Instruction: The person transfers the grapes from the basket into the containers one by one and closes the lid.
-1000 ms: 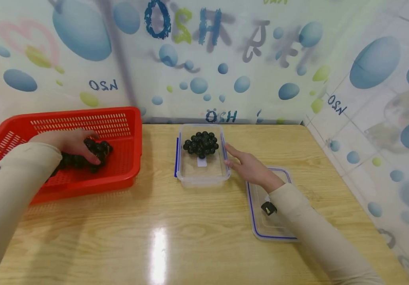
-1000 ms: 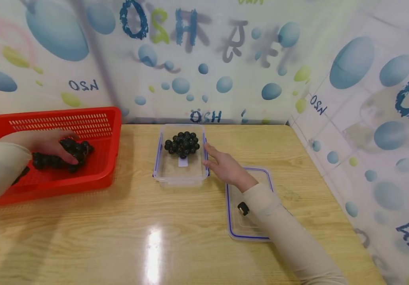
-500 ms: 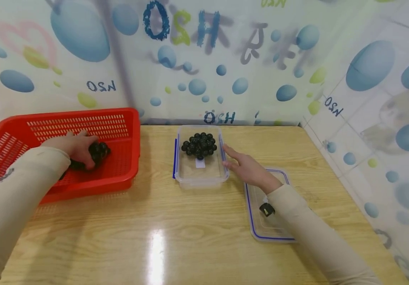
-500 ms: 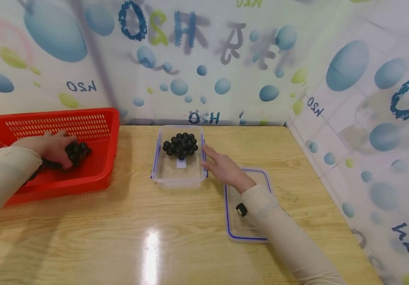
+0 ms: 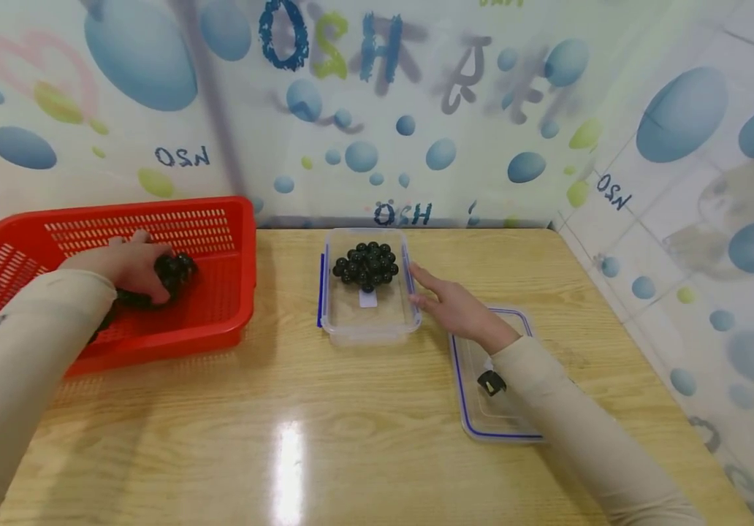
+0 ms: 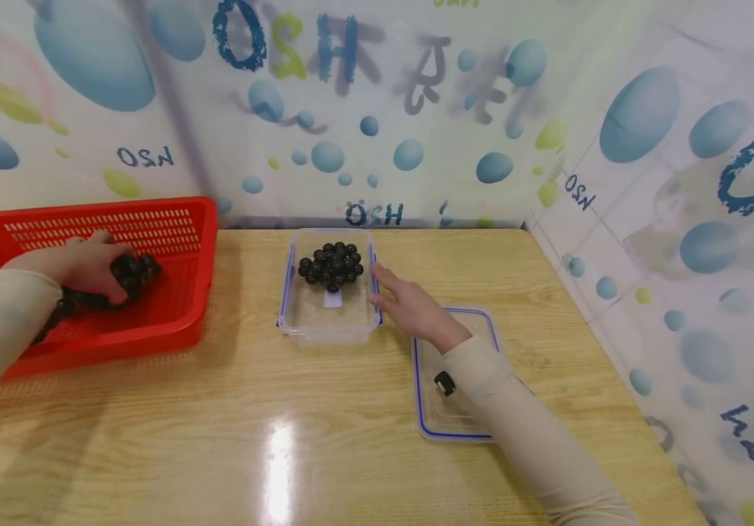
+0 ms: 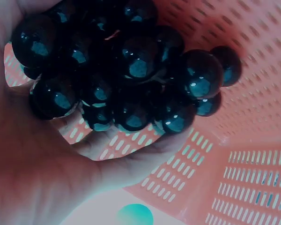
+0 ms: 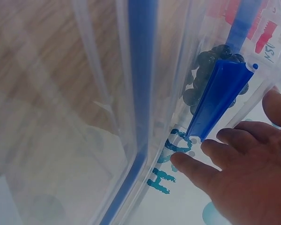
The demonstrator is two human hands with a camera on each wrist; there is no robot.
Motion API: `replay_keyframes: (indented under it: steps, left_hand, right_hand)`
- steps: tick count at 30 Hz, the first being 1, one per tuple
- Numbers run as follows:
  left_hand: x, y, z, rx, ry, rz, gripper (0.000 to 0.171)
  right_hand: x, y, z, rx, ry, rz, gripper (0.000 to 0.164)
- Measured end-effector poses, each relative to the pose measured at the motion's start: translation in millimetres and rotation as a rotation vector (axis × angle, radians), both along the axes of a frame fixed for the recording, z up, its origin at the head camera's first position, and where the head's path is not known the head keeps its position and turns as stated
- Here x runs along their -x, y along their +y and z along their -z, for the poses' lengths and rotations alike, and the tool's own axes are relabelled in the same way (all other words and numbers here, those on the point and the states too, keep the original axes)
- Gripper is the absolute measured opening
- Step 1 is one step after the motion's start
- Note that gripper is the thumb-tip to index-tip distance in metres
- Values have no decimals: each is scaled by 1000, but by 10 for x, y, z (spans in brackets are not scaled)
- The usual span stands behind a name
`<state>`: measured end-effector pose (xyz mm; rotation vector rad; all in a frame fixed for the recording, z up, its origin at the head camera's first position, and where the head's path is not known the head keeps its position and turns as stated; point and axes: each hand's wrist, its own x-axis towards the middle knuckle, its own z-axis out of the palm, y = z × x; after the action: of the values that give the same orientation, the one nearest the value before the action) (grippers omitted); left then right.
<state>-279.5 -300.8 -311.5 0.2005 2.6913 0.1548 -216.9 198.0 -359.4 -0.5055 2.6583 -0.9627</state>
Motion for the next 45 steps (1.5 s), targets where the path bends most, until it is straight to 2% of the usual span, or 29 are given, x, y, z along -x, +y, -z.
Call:
replay_keyframes:
  steps: [9, 14, 22, 26, 29, 33, 38, 45]
  left_hand:
    - [-5, -43, -262, -86, 45, -8, 91]
    - [-25, 51, -392, -130, 122, 36, 78]
    - [-90, 419, -671, -172, 270, 133, 75]
    - [-139, 686, -837, -213, 310, 209, 79]
    - [-191, 909, -924, -240, 309, 256, 80]
    - [-283, 1198, -971, -269, 309, 330, 76]
    - [-372, 1511, -971, -317, 300, 398, 69]
    - [-375, 1787, -936, -346, 322, 470, 66]
  right_hand:
    - [2, -8, -7, 10, -6, -1, 62]
    - [-15, -9, -4, 9, -13, 2, 62]
    - [-16, -9, 16, 1, -5, 10, 61]
    - [-7, -8, 23, -2, -6, 6, 61]
    - [0, -5, 27, -6, 0, 1, 62]
    - [3, 2, 31, -12, 1, 1, 62]
    - [0, 2, 33, -16, -2, 8, 62]
    - [-3, -5, 23, -15, 5, 6, 61]
